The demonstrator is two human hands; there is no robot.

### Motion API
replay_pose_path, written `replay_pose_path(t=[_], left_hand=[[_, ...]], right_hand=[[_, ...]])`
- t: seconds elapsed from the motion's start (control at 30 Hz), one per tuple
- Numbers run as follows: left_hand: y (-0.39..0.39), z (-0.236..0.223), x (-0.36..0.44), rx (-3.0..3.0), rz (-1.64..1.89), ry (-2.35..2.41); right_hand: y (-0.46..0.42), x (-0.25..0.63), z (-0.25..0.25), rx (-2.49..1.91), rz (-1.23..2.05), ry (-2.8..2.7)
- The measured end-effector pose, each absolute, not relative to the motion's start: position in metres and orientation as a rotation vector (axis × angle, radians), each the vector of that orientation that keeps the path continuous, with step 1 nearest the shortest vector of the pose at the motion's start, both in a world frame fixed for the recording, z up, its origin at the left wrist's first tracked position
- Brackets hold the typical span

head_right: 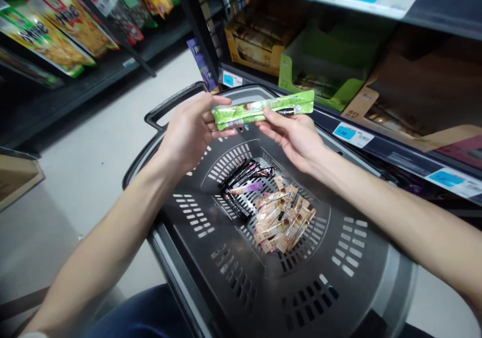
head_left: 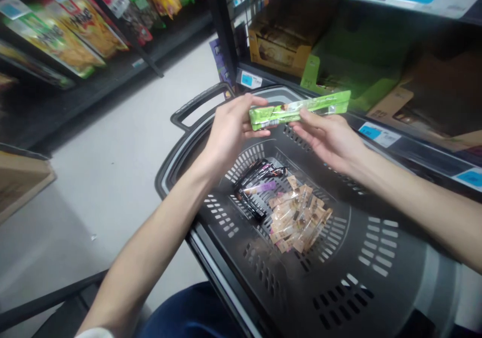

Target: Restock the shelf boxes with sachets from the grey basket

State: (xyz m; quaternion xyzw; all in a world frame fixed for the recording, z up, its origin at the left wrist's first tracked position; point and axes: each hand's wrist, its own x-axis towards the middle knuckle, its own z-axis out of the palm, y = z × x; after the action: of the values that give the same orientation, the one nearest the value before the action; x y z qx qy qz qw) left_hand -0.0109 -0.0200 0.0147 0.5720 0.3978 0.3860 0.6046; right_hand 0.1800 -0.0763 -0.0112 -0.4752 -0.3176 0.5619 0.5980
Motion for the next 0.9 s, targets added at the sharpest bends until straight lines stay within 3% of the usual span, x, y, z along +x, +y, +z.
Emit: replay_pose_path(t=[0.73, 0.8, 0.9], left_hand=[[-0.024, 0.012, -0.008, 1.179, 0.884, 0.842], [-0.023, 0.009, -0.010, 1.264, 0.951, 0.853], [-0.018, 0.004, -0.012, 1.445, 1.097, 0.855]], right_hand=[[-0.077, 0.178, -0.012, -1.043, 1.256, -0.720], [-0.077, 0.181, -0.014, -1.114, 1.330, -0.778], [-0.084, 0.182, -0.010, -1.229, 1.700, -1.153]])
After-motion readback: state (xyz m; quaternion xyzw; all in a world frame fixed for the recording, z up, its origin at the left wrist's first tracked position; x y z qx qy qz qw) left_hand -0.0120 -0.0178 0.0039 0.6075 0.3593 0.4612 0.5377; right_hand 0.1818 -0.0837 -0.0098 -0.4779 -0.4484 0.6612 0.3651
